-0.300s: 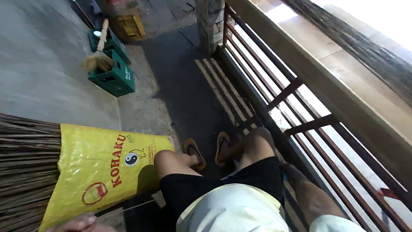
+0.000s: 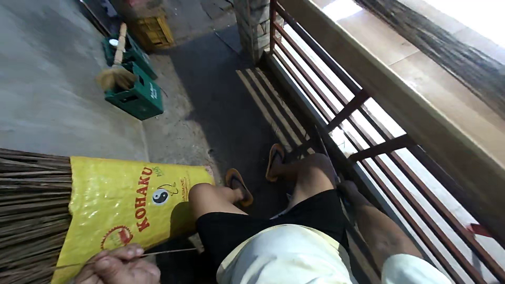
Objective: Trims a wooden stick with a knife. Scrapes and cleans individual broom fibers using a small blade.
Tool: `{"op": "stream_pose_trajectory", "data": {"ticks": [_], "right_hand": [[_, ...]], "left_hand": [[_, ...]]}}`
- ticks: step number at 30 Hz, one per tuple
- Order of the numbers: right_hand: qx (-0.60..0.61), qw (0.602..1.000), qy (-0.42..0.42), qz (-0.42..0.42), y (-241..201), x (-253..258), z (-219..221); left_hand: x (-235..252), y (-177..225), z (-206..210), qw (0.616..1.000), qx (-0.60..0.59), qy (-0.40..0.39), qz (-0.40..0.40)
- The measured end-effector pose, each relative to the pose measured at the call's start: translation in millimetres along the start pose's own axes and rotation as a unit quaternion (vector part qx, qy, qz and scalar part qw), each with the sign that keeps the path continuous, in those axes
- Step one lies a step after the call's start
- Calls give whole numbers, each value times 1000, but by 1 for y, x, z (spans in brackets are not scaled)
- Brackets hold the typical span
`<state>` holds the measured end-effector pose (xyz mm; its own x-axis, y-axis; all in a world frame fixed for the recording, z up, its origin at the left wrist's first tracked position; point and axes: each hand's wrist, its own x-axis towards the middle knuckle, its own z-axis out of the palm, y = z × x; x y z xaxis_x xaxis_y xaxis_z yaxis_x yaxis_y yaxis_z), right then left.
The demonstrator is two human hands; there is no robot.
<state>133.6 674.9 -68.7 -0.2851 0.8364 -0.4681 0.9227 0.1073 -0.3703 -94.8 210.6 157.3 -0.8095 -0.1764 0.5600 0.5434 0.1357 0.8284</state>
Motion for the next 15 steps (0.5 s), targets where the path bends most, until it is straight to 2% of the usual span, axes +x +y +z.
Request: {"op": "stream_pose_trajectory", "data": {"ticks": [1, 2, 4, 7, 10, 15], "right_hand": [[18, 999, -12, 31, 10, 36, 15], [21, 996, -68, 60, 11, 64, 12], [3, 992, -116, 58, 1, 89, -3], [-53, 996, -64, 26, -9, 112, -9], [-63, 995, -66, 37, -21, 118, -22], [-26, 999, -26, 33, 3, 132, -8]], "left_hand": [[-1, 0, 3, 1000, 2, -4, -3], [-2, 0, 4, 1000, 2, -9, -6], [-4, -1, 7, 1000, -3, -20, -4], [-7, -2, 8, 1000, -6, -30, -4], [-11, -5, 4, 999, 2, -41, -5], [-15, -3, -2, 999, 22, -43, -9]]}}
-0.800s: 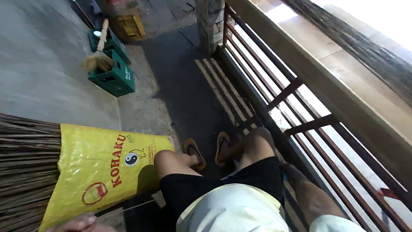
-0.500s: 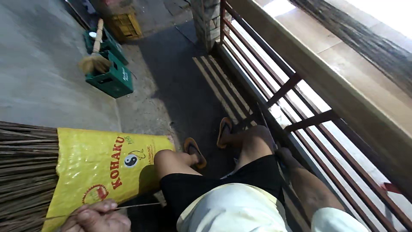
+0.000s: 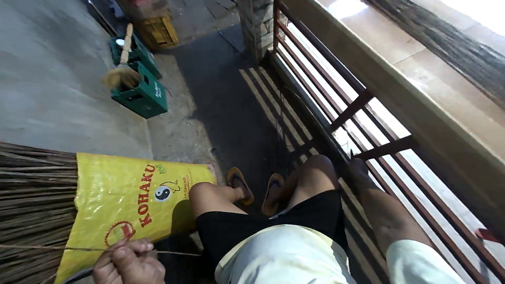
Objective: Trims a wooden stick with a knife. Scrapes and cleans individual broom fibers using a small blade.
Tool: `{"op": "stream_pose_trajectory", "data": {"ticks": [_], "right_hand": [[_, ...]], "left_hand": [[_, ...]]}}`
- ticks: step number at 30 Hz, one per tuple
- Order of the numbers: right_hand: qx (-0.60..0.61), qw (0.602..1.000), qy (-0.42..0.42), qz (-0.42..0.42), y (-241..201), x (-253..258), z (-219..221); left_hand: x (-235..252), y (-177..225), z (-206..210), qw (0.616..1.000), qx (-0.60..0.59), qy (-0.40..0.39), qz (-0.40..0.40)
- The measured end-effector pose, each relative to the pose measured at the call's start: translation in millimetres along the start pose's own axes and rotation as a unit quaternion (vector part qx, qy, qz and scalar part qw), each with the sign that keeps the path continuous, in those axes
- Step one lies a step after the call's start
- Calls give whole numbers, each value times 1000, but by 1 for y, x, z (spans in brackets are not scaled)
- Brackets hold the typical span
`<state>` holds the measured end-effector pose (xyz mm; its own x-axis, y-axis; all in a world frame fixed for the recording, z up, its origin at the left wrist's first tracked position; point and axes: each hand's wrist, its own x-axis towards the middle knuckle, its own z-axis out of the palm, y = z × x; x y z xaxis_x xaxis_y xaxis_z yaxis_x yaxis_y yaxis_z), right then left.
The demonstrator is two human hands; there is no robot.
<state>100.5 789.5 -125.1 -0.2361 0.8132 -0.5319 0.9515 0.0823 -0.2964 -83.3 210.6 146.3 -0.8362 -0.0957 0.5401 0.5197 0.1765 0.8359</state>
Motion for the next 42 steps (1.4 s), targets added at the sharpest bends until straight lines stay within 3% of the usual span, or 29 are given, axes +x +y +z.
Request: {"op": "stream_pose_trajectory", "data": {"ticks": [4, 8, 14, 20, 23, 25, 29, 32, 36, 39, 42], "right_hand": [[-6, 1000, -1, -24, 10, -16, 8], [87, 996, -28, 18, 15, -55, 11], [61, 994, -54, 79, 79, -83, 28], [107, 987, -51, 106, 93, -108, 33], [164, 984, -15, 74, 80, -108, 34], [222, 973, 32, 54, 69, -103, 32], [391, 917, 82, -3, -7, -136, -19], [505, 846, -16, -171, -69, -176, -41], [438, 801, -254, -320, -153, -251, -29], [352, 737, -455, -355, -196, -291, 5], [316, 676, -553, -369, -216, -306, 39]], "left_hand": [[-2, -3, -1, 1000, 4, 3, 2], [-7, -11, 4, 1000, -14, -13, -9], [-7, -34, 18, 996, -32, -79, -33], [-9, -43, 20, 994, -12, -103, -37], [-12, -44, 23, 985, 21, -133, -106], [-13, -46, 22, 970, 52, -196, -136], [-24, -49, 30, 934, 83, -275, -214], [-39, -53, 45, 914, 82, -284, -279], [-55, -54, 71, 904, 52, -292, -307], [-61, -45, 83, 898, 29, -305, -315], [-64, -40, 84, 894, 0, -307, -328]]}}
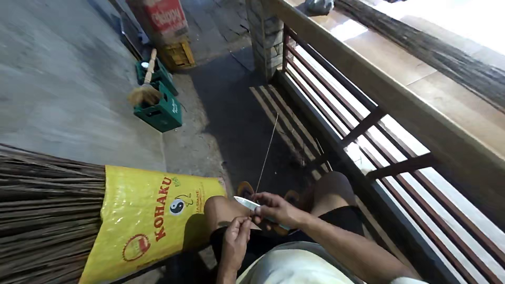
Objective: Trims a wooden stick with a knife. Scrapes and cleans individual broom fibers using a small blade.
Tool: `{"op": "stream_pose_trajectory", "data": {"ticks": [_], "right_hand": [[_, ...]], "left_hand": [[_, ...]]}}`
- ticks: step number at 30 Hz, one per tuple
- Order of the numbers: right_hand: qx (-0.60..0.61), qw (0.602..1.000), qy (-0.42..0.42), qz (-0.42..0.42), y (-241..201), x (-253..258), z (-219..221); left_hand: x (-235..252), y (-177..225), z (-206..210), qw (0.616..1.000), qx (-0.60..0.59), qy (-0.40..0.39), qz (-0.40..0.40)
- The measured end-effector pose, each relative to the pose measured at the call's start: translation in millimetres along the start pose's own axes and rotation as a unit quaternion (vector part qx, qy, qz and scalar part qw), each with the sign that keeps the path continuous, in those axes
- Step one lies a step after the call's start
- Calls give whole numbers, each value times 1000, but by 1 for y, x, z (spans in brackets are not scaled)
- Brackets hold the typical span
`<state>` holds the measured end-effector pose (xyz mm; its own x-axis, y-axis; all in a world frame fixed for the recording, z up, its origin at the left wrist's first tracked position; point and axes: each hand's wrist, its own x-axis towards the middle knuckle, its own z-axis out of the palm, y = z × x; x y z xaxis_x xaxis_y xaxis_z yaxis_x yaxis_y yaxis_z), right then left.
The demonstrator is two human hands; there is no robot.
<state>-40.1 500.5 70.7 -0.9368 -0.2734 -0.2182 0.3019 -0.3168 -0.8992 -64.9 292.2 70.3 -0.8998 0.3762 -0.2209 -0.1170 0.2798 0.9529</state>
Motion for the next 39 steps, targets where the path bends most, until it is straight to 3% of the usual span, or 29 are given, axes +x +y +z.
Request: {"op": "stream_pose_trajectory", "data": {"ticks": [7, 10, 18, 28, 33, 39], "right_hand": [[58, 995, -85, 14, 16, 12, 19], [70, 993, -91, 27, 12, 11, 17], [106, 994, 29, 3, -20, 3, -30], [112, 992, -24, 50, 11, -4, -10], [154, 986, 57, 25, -8, 0, -37], [143, 987, -32, 69, 8, -6, -15]], "left_hand": [[-12, 3, -7, 994, -94, 13, -47], [-11, 0, -10, 988, -139, -15, -64], [-10, 2, -14, 971, -182, -99, -122], [5, 6, 4, 973, -171, -89, -128], [2, 4, 0, 982, -127, -92, -103], [8, 7, 6, 990, -92, -67, -85]]}}
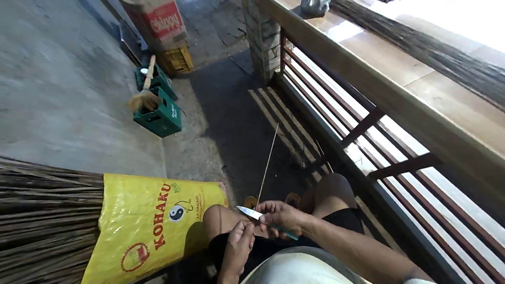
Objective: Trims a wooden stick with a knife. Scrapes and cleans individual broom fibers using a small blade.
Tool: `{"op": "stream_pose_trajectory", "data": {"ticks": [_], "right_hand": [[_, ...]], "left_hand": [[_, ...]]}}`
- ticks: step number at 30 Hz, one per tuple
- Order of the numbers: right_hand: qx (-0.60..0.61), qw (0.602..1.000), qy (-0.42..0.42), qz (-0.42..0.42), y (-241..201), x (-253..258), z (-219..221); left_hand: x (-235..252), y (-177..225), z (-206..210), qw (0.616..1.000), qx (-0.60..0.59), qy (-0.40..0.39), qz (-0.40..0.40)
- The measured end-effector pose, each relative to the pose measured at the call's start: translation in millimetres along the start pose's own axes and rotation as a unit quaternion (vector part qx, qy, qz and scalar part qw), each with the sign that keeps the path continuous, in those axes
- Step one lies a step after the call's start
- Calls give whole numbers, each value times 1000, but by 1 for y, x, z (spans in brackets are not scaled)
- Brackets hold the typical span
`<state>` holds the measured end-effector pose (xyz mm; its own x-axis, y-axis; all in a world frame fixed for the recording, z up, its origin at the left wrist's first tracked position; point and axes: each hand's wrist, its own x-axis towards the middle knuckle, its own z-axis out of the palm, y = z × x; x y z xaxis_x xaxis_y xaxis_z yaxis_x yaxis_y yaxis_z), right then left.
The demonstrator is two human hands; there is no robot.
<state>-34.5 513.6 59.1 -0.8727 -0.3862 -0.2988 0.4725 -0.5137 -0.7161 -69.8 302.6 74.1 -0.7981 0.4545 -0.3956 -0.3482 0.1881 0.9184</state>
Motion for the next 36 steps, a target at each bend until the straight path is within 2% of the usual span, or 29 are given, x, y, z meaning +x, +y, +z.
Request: {"op": "stream_pose_trajectory", "data": {"ticks": [5, 10, 15, 22, 28, 34, 36], "right_hand": [[20, 998, 31, -41, -11, 2, -6], [-14, 1000, -2, -8, 7, 3, 1], [-10, 1000, -3, 1, 13, 6, 4], [14, 1000, -20, 0, 19, 3, 8], [25, 999, 21, -28, -5, 2, -5], [42, 998, 15, -37, -10, -1, -2], [27, 998, 45, -46, -20, -4, -9]], "left_hand": [[-3, 0, -3, 996, -71, -33, -36], [1, 4, -1, 996, -69, -16, -63], [3, 3, -1, 997, -67, 2, -44], [1, 2, 0, 996, -78, -19, -41], [-4, 2, -5, 994, -83, -51, -56], [-3, 2, -7, 990, -104, -75, -63], [-7, 3, -12, 988, -108, -82, -67]]}}
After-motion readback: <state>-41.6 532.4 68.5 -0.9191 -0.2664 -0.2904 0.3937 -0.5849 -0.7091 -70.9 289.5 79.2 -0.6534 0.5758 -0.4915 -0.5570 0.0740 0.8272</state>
